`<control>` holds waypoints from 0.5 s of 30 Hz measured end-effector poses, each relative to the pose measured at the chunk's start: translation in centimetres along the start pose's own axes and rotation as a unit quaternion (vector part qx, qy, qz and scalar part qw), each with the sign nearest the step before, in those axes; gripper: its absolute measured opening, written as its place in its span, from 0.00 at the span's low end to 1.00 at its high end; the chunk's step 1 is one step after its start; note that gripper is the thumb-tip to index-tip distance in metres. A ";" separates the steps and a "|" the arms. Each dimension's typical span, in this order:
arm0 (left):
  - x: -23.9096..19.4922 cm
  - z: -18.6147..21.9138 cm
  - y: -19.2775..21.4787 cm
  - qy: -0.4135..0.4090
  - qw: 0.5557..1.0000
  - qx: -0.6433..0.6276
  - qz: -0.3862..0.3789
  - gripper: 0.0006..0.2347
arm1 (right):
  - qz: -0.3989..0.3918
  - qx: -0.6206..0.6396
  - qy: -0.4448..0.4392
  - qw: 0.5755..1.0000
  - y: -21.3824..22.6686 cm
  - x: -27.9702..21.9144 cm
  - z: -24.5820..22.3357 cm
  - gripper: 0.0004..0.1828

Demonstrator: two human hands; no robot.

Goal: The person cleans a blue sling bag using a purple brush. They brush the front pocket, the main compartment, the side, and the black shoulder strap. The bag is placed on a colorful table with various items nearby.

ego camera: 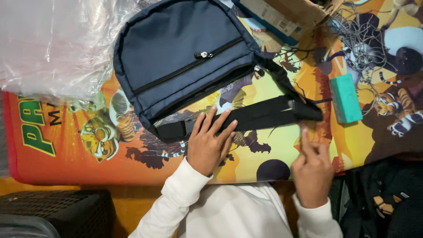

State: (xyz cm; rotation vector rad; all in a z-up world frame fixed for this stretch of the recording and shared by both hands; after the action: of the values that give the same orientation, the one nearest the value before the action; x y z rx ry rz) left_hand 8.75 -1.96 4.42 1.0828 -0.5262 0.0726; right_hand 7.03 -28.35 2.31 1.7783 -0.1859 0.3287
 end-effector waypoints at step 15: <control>0.3 -1.5 0.6 -0.002 0.999 -0.005 0.032 0.06 | 0.053 -0.017 0.023 0.998 2.6 1.1 -0.5 0.41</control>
State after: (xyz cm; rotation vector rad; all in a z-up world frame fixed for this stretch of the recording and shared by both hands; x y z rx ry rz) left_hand 9.44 -0.42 4.53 1.0570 -0.5653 0.1240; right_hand 7.20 -28.37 5.18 1.7291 -0.2519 0.4385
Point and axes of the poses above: each hand's wrist, its own x-axis towards the middle knuckle, its own y-axis out of the back of the hand, z = x × y, the point moved 10 cm from there along x, towards the middle knuckle
